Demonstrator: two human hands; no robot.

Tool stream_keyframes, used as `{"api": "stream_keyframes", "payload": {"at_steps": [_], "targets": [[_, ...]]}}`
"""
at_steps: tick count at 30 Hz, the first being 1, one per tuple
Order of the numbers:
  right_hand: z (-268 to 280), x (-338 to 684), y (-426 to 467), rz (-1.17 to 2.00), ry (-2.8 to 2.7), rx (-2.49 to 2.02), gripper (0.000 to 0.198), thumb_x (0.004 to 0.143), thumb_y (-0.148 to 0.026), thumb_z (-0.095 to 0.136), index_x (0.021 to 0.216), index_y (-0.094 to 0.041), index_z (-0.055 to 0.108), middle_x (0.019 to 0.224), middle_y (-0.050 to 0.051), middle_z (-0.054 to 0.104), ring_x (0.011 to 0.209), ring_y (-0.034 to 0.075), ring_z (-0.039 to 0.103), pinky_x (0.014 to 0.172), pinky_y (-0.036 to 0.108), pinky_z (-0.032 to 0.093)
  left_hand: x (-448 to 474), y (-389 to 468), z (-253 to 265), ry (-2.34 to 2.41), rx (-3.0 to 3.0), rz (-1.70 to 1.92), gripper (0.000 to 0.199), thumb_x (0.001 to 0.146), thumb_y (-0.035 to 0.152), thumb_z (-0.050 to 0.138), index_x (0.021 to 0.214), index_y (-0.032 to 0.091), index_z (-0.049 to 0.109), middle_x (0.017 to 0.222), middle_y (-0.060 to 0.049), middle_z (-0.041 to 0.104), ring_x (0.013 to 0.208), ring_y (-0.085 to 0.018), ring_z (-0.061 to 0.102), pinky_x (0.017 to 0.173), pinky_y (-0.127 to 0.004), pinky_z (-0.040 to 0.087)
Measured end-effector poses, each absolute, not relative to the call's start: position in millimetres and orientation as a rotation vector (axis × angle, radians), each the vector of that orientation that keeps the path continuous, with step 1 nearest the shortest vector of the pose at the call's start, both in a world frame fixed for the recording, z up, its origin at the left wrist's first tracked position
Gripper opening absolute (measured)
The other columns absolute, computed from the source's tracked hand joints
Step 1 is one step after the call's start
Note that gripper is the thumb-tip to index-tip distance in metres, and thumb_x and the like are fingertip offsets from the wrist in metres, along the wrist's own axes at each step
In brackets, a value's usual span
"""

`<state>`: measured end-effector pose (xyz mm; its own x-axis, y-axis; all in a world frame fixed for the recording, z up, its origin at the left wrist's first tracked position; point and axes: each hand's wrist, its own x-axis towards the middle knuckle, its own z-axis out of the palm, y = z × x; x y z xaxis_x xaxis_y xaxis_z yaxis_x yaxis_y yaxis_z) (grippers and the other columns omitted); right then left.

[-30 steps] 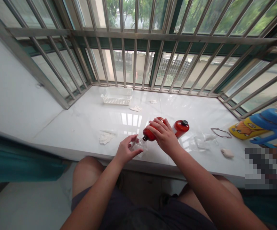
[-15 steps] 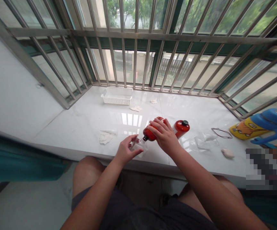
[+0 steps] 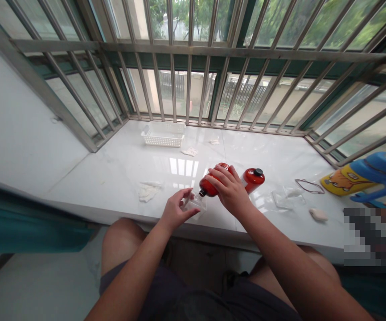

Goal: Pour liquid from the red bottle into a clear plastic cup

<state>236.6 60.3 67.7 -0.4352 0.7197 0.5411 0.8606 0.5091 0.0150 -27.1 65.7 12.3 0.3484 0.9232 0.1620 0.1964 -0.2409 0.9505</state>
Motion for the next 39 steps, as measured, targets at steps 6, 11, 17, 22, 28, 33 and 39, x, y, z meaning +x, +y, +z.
{"api": "stream_keyframes", "payload": {"at_steps": [6,11,17,22,28,33,39], "targets": [[67.1,238.3,61.4,-0.412,-2.280,-1.293,0.059,0.098,-0.004,0.051,0.151,-0.028,0.057,0.158,0.007,0.059,0.156,0.031,0.043,0.132,0.061,0.025,-27.1,65.9,11.4,1.017,1.678,0.967,0.079,0.075,0.060,0.090,0.138,0.021,0.064,0.122,-0.014,0.076,0.116,-0.031,0.073,0.083,-0.034,0.060],[67.7,239.8,62.1,-0.436,-2.281,-1.293,0.057,0.098,-0.004,0.052,0.150,-0.028,0.057,0.159,0.007,0.058,0.156,0.031,0.043,0.132,0.061,0.024,-27.1,65.4,12.5,1.028,1.687,0.954,0.079,0.075,0.060,0.090,0.138,0.021,0.064,0.124,-0.013,0.076,0.116,-0.031,0.072,0.081,-0.033,0.058],[72.1,240.3,62.2,-0.459,-2.276,-1.281,0.058,0.097,-0.003,0.052,0.150,-0.028,0.057,0.157,0.007,0.060,0.155,0.031,0.044,0.131,0.062,0.025,-27.0,65.3,13.1,1.037,1.692,0.950,0.079,0.076,0.061,0.089,0.139,0.021,0.064,0.123,-0.014,0.076,0.117,-0.031,0.072,0.082,-0.033,0.059],[74.3,241.2,61.7,-0.469,-2.290,-1.287,0.059,0.097,-0.002,0.050,0.150,-0.028,0.057,0.158,0.007,0.059,0.154,0.032,0.044,0.131,0.063,0.026,-27.0,65.4,11.1,1.015,1.686,0.965,0.079,0.075,0.060,0.090,0.139,0.021,0.064,0.123,-0.014,0.076,0.118,-0.031,0.072,0.083,-0.034,0.060],[75.9,242.5,61.8,-0.484,-2.289,-1.291,0.058,0.099,-0.005,0.052,0.151,-0.029,0.057,0.158,0.006,0.059,0.154,0.032,0.045,0.131,0.063,0.026,-26.7,65.8,10.9,1.030,1.697,0.965,0.079,0.075,0.061,0.090,0.139,0.021,0.064,0.125,-0.014,0.076,0.118,-0.031,0.072,0.083,-0.034,0.061],[77.6,243.7,61.8,-0.509,-2.285,-1.293,0.056,0.099,-0.004,0.052,0.150,-0.029,0.058,0.158,0.005,0.059,0.154,0.031,0.045,0.132,0.062,0.025,-26.9,66.1,11.3,1.033,1.686,0.962,0.078,0.075,0.060,0.090,0.139,0.021,0.064,0.125,-0.014,0.076,0.119,-0.031,0.071,0.084,-0.035,0.060],[78.4,245.0,61.9,-0.524,-2.286,-1.289,0.055,0.099,-0.004,0.053,0.149,-0.028,0.059,0.157,0.006,0.060,0.153,0.032,0.046,0.131,0.062,0.025,-26.6,65.9,11.0,1.039,1.702,0.954,0.078,0.076,0.060,0.089,0.139,0.021,0.064,0.127,-0.014,0.075,0.120,-0.031,0.071,0.083,-0.034,0.060]]}}
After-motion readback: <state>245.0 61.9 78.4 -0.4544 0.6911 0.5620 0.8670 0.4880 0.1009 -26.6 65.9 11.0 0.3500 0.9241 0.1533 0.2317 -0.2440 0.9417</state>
